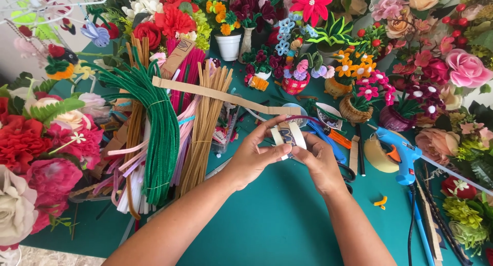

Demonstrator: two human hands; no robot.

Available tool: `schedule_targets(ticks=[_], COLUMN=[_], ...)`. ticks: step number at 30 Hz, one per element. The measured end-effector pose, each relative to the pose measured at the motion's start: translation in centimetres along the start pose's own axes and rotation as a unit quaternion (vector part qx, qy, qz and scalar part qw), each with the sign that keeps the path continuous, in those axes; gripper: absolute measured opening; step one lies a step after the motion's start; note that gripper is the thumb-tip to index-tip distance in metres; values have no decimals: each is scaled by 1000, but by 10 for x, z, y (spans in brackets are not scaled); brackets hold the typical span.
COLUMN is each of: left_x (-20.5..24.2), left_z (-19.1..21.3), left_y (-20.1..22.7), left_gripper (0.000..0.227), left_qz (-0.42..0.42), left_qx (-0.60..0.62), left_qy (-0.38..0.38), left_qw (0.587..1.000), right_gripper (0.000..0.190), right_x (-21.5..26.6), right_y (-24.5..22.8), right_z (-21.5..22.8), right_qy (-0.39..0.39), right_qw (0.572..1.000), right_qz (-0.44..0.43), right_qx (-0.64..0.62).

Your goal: The person wraps a paper cup with cardboard strips, securing them with a glue gun and scissors to create a decorative base.

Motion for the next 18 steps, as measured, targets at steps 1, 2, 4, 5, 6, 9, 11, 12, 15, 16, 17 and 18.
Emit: schedule_targets(ticks=[1,2,4,5,6,9,11,12,15,16,17,18], left_x=[0,0,0,-1,-1,-1,-2,-1,0,-1,-2,-3], left_z=[0,0,1,2,4,4,4,4,2,3,3,4], left_y=[-1,-2,-4,-5,-5,-4,-6,-6,-3,-5,-6,-7], left_gripper=[73,73,74,73,72,72,70,69,68,68,68,69], left_qz=[0,1,3,2,1,5,0,-3,-11,-14,-18,-23], left_qx=[0,3,5,5,5,10,8,5,10,9,11,14], left_qy=[1,2,3,6,10,15,16,15,18,22,18,13], left_qw=[1000,1000,1000,1000,1000,1000,1000,1000,1000,1000,1000,1000], right_gripper=[53,52,52,51,51,54,53,53,54,54,55,55], right_x=[0,-1,0,-1,-1,-1,1,1,2,2,2,1], right_y=[2,4,5,5,4,4,0,-2,-4,-1,3,6], right_z=[0,1,1,1,0,-3,-4,-5,-3,-3,-2,-1], right_qy=[-1,0,2,4,6,-1,2,5,14,10,12,15], right_qw=[1000,1000,1000,1000,1000,1000,1000,1000,1000,1000,1000,999], right_qz=[0,-2,-4,-8,-12,-15,-11,-8,-18,-15,-14,-13], right_qx=[0,3,6,6,5,17,21,25,22,19,22,25])
Point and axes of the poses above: each hand's wrist, its own x-axis away from the middle knuckle, its own z-axis out of the back of the hand, y = z × x, the point moved 9 cm from there along -x, towards the middle knuckle, and after that the axes turned 7 degrees about z, right-handed, at the moved point
